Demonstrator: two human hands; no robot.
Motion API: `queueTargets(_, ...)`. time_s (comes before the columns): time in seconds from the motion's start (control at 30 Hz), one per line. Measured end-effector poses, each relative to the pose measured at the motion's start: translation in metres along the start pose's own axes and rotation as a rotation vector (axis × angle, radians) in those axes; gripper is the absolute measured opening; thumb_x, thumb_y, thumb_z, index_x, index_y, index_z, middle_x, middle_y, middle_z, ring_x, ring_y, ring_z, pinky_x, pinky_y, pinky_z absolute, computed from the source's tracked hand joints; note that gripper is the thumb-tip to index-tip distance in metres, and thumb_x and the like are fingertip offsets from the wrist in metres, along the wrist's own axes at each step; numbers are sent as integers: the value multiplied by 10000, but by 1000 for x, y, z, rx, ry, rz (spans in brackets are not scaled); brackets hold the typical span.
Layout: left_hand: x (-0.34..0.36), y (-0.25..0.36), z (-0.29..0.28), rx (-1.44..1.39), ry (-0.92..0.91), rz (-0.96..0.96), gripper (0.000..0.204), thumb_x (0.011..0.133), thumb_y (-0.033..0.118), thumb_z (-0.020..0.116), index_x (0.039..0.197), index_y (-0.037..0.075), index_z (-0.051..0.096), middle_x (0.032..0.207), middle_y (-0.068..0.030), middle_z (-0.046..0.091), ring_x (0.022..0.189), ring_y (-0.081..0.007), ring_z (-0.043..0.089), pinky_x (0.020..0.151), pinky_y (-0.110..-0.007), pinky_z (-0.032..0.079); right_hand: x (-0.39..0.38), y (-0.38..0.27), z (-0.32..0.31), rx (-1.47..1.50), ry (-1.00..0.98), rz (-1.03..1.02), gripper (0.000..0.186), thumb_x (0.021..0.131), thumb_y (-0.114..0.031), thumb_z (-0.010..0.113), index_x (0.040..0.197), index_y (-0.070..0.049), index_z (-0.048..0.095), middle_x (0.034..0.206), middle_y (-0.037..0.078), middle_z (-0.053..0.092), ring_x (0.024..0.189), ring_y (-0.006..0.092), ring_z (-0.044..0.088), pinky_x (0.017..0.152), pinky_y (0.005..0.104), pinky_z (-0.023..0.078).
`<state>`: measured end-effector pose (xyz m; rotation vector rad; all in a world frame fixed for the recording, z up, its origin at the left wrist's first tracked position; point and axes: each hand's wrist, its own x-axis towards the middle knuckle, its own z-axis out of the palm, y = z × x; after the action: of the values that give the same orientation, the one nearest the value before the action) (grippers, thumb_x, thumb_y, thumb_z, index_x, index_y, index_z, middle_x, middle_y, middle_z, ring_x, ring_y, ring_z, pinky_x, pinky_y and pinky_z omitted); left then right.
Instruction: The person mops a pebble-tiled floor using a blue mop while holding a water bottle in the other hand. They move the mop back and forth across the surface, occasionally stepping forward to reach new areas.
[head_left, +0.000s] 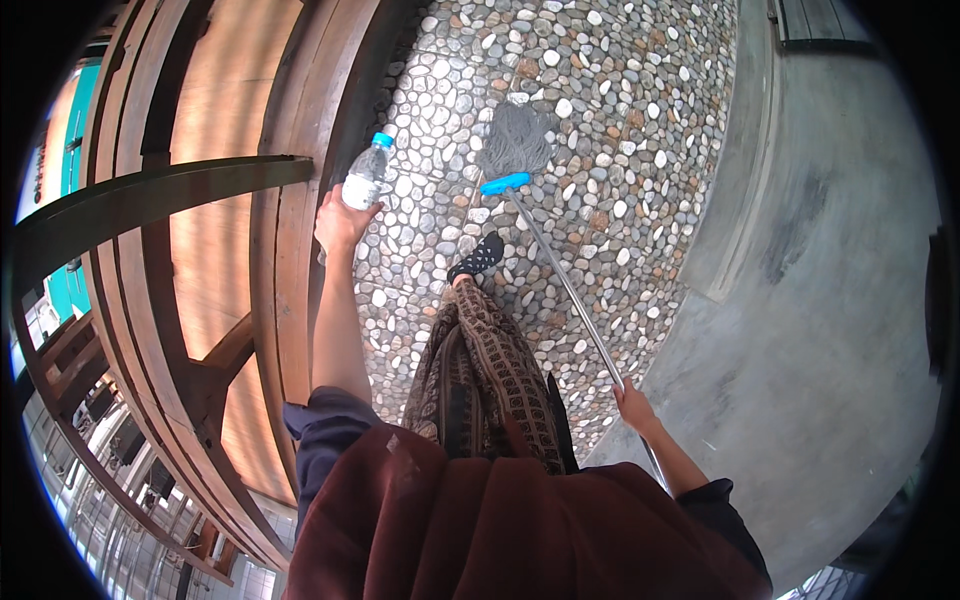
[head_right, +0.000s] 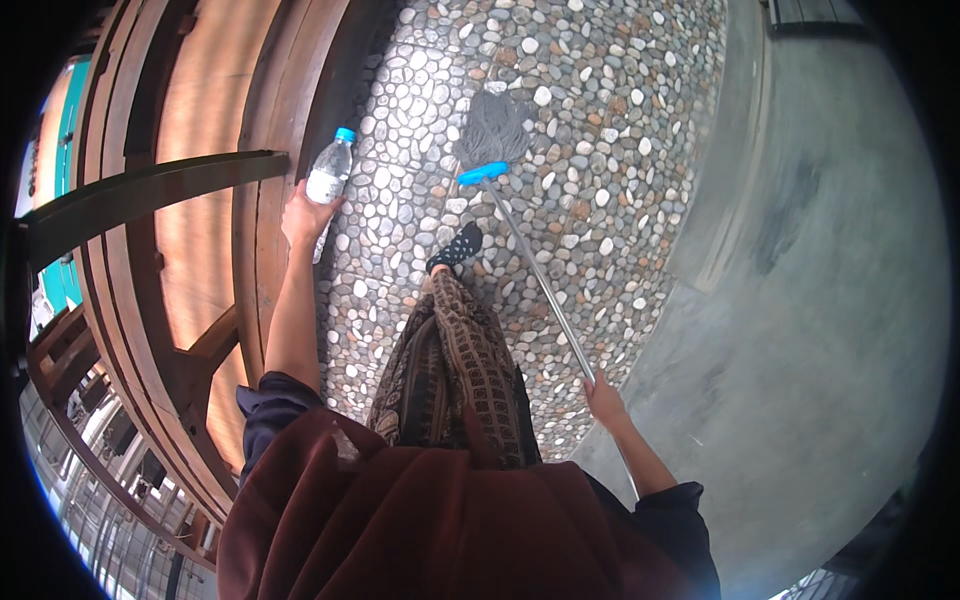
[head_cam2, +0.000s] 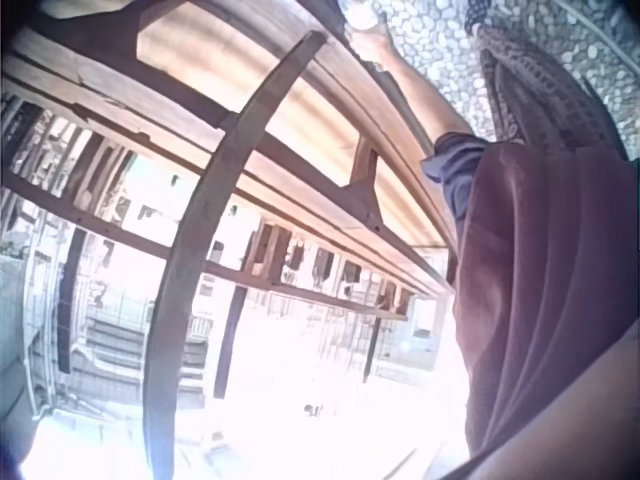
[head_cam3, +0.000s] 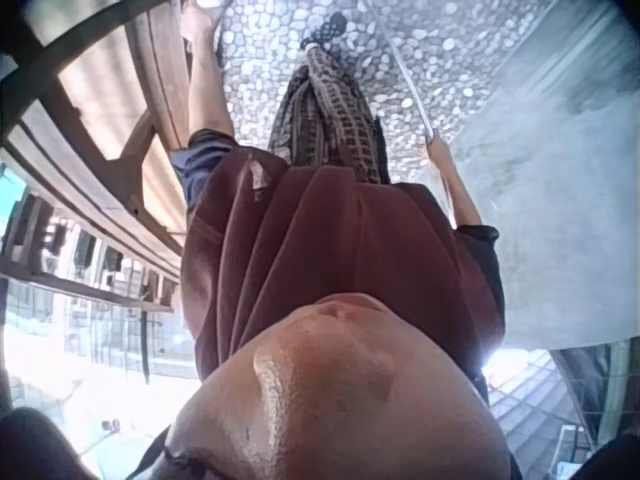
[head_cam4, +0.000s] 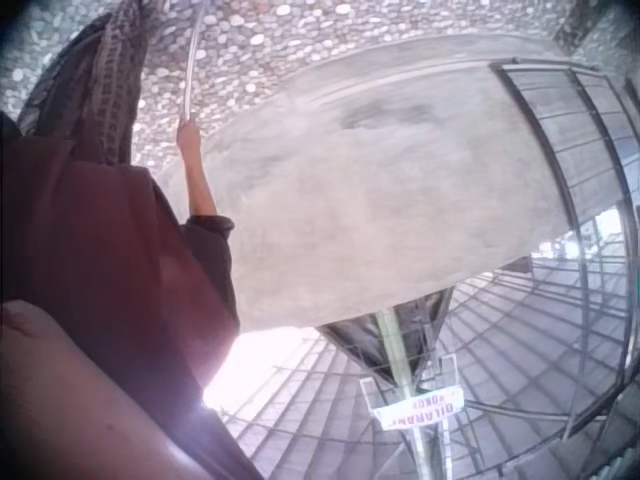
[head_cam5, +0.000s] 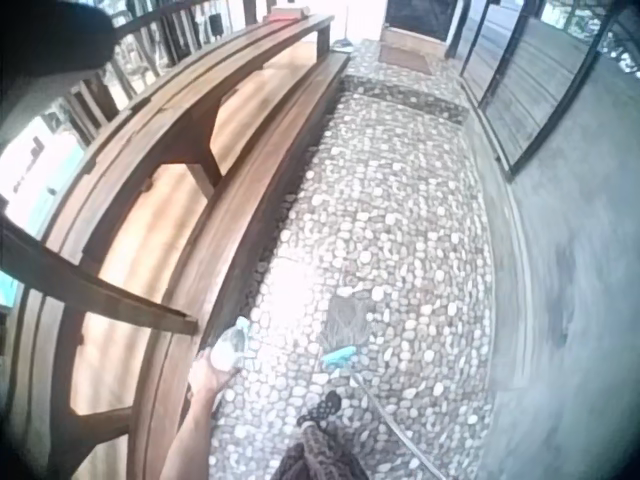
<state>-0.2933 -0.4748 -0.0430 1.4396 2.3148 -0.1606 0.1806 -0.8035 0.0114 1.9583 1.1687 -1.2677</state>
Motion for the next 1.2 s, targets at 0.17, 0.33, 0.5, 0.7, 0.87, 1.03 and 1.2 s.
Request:
queueTargets(0.17, 9, -11, 14, -203, 127, -52, 638, 520, 488, 732, 985, 94, 546, 953, -125, 595, 866, -319, 575, 710, -422, 459, 83, -86, -52, -19, 104, -136, 401, 878, -386, 353, 1110, -61, 382, 759, 278, 568, 725, 457, 543, 639, 524, 422)
queueTargets(0.33, -1, -27, 29, -223, 199, -89, 619, 520, 457, 752, 967, 73, 562, 906, -146, 610, 842, -312, 586, 707, -407, 457, 169, -207, -104, 45, 90, -267, 391, 879, -370, 360, 1089, -42, 393, 806, 278, 563, 785, 453, 534, 686, 515, 412)
queueTargets(0.5, -19, -43, 40, -513, 176, -120, 615, 528, 374, 772, 970, 15, 541, 916, -140, 582, 844, -297, 572, 720, -396, 450, 148, -193, -99, 26, 54, -258, 392, 876, -373, 366, 1133, -79, 384, 842, 276, 564, 818, 438, 533, 700, 496, 412)
queueTargets(0.7, -42, -67, 44, -707, 178, -101, 429, 604, 207, 765, 907, -7, 548, 826, -105, 625, 743, -153, 586, 681, -305, 457, 58, -40, -134, -440, -17, 45, 464, 856, -438, 391, 1204, -132, 384, 805, 236, 584, 788, 410, 558, 683, 487, 433)
queueTargets(0.87, -68, -77, 43, -761, 161, -127, 450, 615, 196, 762, 938, -17, 532, 835, -99, 622, 742, -142, 582, 686, -288, 456, 88, -51, -182, -603, 51, 21, 419, 857, -443, 391, 1159, -155, 427, 762, 193, 600, 744, 386, 570, 650, 479, 440)
queueTargets(1.03, -80, -66, 46, -870, 138, -169, 446, 617, 178, 764, 948, -11, 532, 839, -72, 619, 737, -116, 567, 680, -266, 451, 148, -164, -158, -492, 177, -258, 402, 854, -453, 388, 1111, -150, 448, 782, 176, 599, 758, 358, 578, 654, 456, 444)
queueTargets(1.2, -82, -50, 42, -882, 118, -128, 463, 611, 177, 766, 966, -7, 531, 856, -69, 615, 753, -121, 562, 694, -273, 446, 155, -208, -118, -367, 96, -236, 395, 859, -455, 370, 1038, -115, 462, 807, 185, 593, 809, 363, 567, 698, 466, 427)
